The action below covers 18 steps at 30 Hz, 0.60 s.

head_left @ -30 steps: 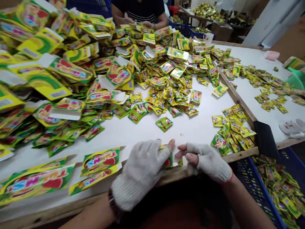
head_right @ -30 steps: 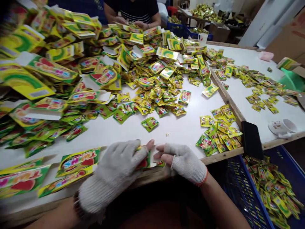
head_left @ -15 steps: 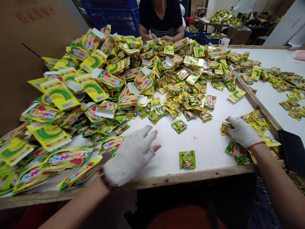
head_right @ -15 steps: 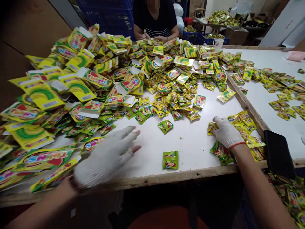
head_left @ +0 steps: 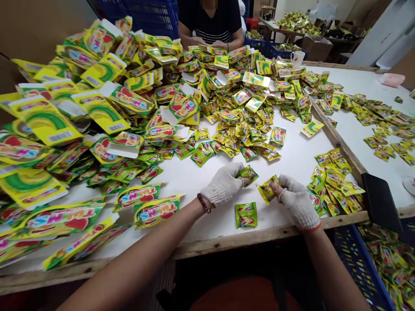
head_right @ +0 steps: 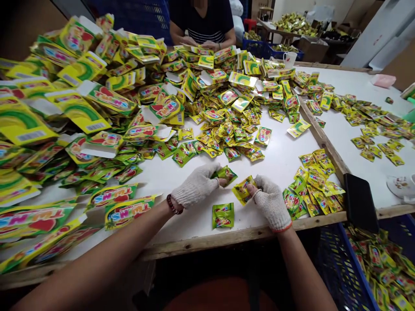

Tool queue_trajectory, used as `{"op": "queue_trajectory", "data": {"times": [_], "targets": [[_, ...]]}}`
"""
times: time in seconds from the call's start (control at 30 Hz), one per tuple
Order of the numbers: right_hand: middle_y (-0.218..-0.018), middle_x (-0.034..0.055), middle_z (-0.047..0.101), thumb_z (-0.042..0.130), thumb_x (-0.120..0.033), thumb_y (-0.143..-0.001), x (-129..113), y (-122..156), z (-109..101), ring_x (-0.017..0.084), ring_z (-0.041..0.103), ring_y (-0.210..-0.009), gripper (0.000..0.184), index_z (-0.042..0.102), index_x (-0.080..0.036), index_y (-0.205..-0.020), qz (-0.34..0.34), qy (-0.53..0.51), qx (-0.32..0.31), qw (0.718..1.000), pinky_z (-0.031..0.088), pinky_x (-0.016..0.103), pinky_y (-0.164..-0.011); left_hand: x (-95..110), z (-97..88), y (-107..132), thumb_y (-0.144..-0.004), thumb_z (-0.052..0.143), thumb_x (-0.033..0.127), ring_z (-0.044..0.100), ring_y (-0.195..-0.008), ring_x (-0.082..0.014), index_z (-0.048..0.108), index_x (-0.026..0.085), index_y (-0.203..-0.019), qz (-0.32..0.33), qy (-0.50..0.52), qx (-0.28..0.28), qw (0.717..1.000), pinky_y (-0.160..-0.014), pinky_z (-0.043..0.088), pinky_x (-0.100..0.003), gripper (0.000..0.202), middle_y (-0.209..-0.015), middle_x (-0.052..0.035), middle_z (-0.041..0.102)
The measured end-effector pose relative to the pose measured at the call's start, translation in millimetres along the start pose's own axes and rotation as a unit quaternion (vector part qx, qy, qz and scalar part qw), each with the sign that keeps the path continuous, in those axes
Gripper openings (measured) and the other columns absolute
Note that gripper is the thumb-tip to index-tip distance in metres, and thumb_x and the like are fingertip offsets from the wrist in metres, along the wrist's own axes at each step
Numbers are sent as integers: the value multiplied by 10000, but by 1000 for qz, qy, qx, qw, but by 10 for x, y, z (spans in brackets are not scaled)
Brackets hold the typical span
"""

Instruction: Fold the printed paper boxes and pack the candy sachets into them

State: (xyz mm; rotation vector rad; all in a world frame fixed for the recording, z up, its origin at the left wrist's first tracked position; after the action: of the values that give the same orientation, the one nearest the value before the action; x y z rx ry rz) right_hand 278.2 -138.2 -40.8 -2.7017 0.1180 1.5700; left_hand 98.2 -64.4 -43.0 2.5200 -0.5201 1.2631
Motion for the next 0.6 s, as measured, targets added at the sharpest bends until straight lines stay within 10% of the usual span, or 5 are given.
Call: {"op": "queue_trajectory", "data": {"times": [0.33, 0.6], "targets": [[-763, 10, 547, 482, -112, -844, -281, 98, 193, 160, 519, -746, 162, 548, -198, -723, -134, 98, -84, 982, 405, 273, -703, 164, 254, 241, -755, 639, 382, 551, -625, -115, 531, 154, -786, -46, 276, -122, 952, -530, 447, -214, 254, -727, 10, 557], [-697, -11, 556, 530, -203, -875, -389, 39, 65, 150, 509, -674, 165, 524, -200, -710, -105, 148, -44, 982, 373, 269, -632, 217, 303, 293, -857, 507, 353, 575, -643, -124, 603, 147, -839, -8, 228, -133, 964, -571, 485, -233, 228, -767, -18, 616]]}}
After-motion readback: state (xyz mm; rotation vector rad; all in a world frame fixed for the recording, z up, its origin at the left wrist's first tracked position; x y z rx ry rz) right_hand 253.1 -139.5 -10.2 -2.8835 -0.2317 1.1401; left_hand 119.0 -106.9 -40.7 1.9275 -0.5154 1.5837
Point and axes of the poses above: each hand's wrist, its own y-axis away from the middle knuckle, its own z-axis out of the palm, x = y × z, the point moved 7 cm from there along -y, towards the middle knuckle
